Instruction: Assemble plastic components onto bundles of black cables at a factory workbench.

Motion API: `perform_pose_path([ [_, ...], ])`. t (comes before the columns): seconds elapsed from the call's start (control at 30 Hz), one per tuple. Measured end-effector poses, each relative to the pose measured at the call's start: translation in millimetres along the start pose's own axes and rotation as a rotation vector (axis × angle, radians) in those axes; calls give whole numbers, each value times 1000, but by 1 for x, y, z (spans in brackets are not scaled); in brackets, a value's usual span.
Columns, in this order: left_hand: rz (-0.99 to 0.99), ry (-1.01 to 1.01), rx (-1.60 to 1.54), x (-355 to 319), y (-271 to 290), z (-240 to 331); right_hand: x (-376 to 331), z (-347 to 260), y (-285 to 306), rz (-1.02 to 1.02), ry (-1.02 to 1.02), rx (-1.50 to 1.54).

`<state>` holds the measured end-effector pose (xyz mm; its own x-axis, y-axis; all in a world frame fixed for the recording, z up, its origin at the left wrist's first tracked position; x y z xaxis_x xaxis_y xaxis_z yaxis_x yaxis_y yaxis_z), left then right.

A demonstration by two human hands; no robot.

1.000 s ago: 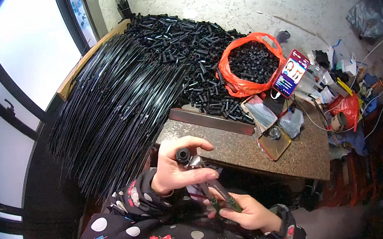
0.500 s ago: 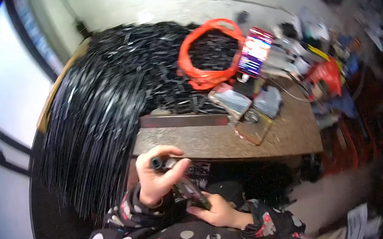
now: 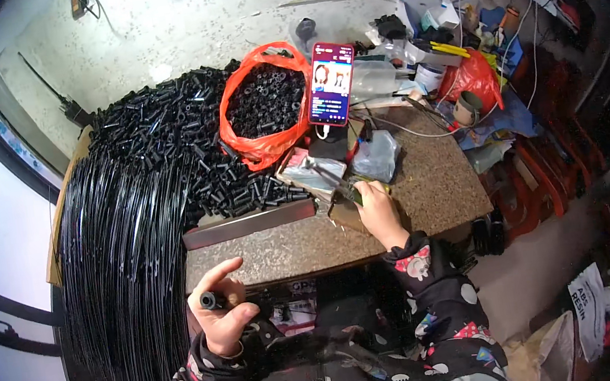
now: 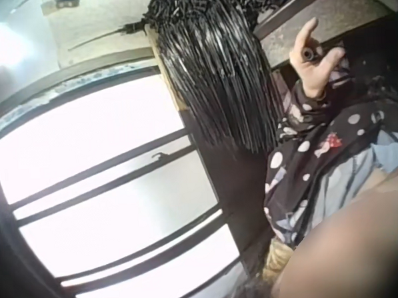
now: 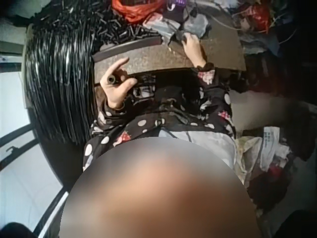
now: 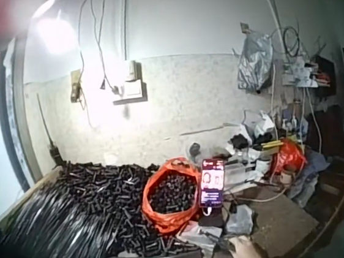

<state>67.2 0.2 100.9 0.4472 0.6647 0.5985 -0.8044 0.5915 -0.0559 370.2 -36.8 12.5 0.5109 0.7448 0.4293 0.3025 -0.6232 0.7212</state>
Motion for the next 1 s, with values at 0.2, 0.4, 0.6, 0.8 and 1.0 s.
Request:
perform_pose_path([
  [0.2, -34, 101, -32, 8, -2, -14, 6, -18, -4, 12, 241, -185],
  [0.4, -26, 62, -35, 16, -8, -22, 6, -22, -12, 24, 350, -309],
  [0.6, -11, 49, -96, 10, -4, -13, 6, -14, -2, -21, 114, -97],
  [0.8, -142, 138, -82, 1, -11, 6, 9, -5, 9, 124, -51, -17],
  [1.0, -148, 24, 59, 5, -17, 23, -31, -131, 23, -323, -500, 1086],
])
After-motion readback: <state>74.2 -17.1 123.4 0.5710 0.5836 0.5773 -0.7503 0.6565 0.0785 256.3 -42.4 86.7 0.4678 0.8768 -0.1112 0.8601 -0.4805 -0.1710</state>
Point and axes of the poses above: each hand's wrist, its own x-axis towards the middle knuckle, its own y-axis out of the back of the hand, z = x × y, the point moved 6 cm from there along x, towards the middle knuckle, and after that the axes turned 13 degrees about -y, right-handed, at the moved point
